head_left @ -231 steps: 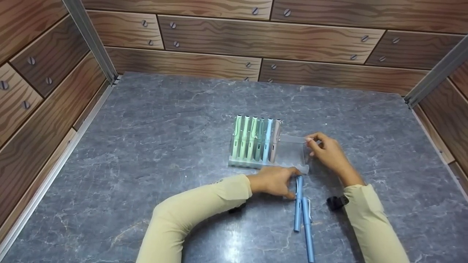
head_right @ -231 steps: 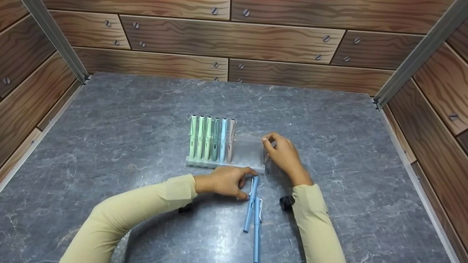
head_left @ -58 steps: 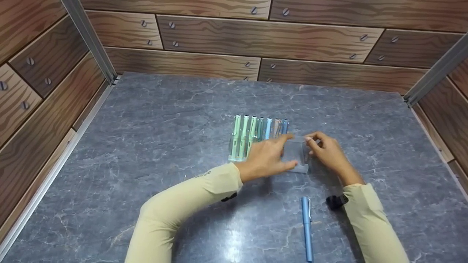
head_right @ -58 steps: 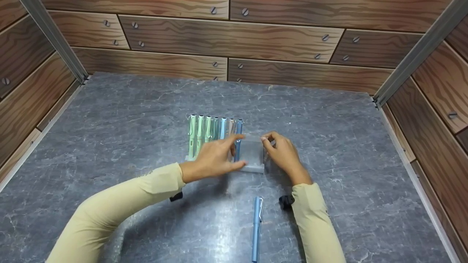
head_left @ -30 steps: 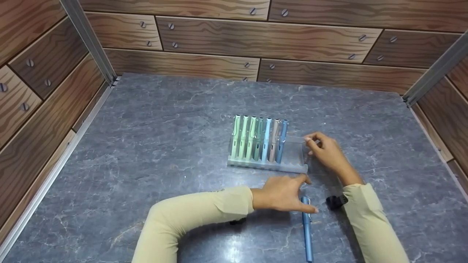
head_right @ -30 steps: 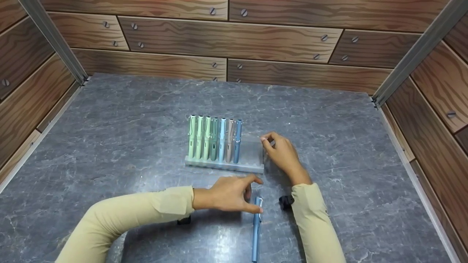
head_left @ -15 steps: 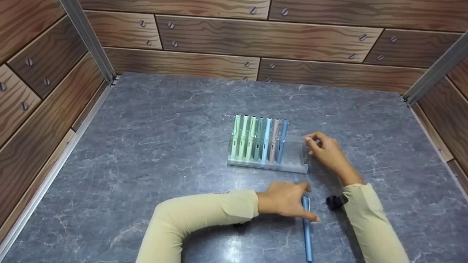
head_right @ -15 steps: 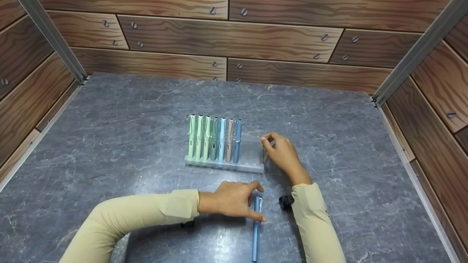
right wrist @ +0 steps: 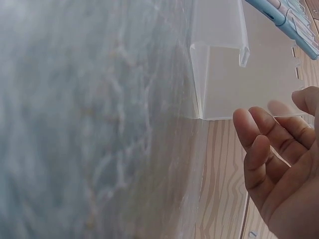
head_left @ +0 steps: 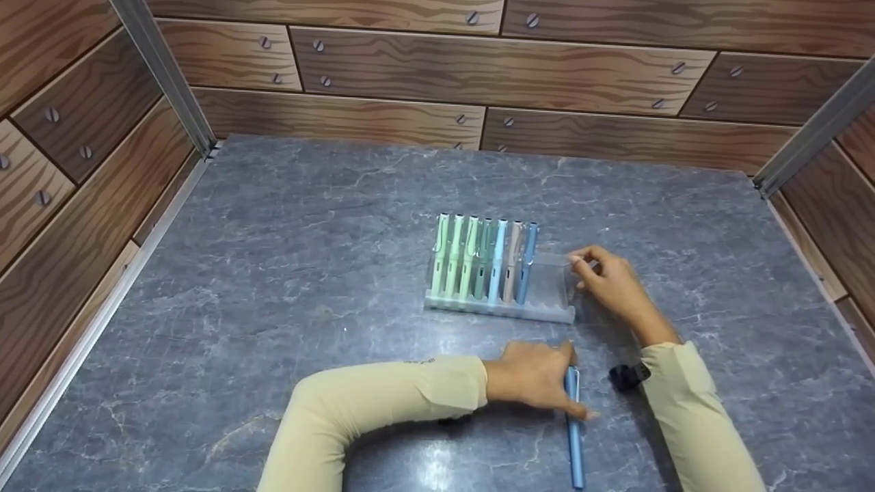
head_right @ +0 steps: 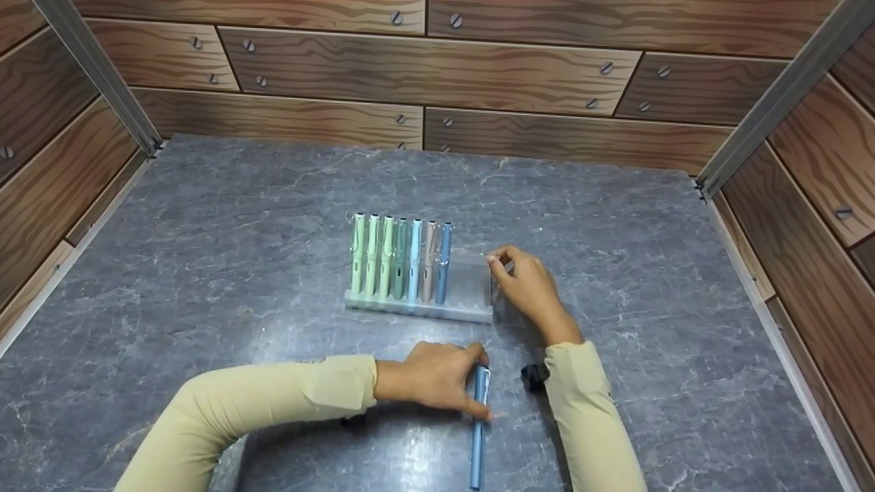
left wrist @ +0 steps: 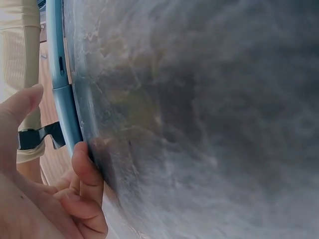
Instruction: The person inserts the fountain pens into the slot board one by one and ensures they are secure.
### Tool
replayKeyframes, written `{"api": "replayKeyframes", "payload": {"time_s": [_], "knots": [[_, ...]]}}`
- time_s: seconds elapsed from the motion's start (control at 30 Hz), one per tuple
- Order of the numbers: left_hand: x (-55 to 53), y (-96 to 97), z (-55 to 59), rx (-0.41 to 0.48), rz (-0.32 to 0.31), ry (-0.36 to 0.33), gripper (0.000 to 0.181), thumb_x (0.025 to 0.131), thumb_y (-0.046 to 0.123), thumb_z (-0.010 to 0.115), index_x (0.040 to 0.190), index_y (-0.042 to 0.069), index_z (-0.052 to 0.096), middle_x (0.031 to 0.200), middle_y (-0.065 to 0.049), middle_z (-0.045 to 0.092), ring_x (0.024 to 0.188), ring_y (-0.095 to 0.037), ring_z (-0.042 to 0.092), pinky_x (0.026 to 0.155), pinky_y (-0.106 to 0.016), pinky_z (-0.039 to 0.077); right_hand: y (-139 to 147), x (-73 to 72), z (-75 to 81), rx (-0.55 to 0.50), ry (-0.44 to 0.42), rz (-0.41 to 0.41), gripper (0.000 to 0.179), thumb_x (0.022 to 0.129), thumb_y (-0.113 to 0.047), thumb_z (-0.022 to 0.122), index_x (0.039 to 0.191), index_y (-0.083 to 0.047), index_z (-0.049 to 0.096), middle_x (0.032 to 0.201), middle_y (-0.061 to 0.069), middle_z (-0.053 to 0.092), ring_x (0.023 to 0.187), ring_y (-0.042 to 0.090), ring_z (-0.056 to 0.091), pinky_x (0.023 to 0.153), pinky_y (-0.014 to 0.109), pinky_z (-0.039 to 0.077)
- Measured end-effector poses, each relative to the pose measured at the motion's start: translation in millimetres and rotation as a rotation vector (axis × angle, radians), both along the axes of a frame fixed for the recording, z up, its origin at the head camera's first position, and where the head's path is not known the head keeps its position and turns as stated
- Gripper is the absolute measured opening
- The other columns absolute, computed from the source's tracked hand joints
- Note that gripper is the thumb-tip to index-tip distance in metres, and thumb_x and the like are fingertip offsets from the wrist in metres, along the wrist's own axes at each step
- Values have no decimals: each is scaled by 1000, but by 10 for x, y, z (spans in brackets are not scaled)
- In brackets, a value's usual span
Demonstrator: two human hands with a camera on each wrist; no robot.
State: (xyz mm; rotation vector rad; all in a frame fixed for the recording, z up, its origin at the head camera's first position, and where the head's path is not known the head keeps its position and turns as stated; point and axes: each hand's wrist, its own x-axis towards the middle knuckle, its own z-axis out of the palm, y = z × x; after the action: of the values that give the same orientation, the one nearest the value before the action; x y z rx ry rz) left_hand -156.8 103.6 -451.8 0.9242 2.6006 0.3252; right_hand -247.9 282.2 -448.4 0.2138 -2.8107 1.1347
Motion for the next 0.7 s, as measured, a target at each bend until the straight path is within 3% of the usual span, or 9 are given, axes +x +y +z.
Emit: {"api": "replayKeyframes", "payload": {"time_s": [0.23, 0.7], "knots": [[10, 1, 2, -45, 0, 36, 63, 66, 70, 73, 109, 29, 53, 90, 10, 68, 78, -8, 64, 53, -28, 44, 0, -4, -9, 12, 11, -6, 30, 99, -28, 53, 110, -3, 66, 93, 16, 68, 65, 12, 64, 58, 16, 44], [2, -44, 55, -7, 63, -62, 54, 66, 53, 82, 104, 28, 53, 82, 14, 60, 70, -5, 55, 53, -25, 42, -12, 13, 9, -17, -16, 4, 35, 100, -29, 52, 113, 1, 64, 95, 20, 67, 65, 5, 61, 55, 16, 45]]}}
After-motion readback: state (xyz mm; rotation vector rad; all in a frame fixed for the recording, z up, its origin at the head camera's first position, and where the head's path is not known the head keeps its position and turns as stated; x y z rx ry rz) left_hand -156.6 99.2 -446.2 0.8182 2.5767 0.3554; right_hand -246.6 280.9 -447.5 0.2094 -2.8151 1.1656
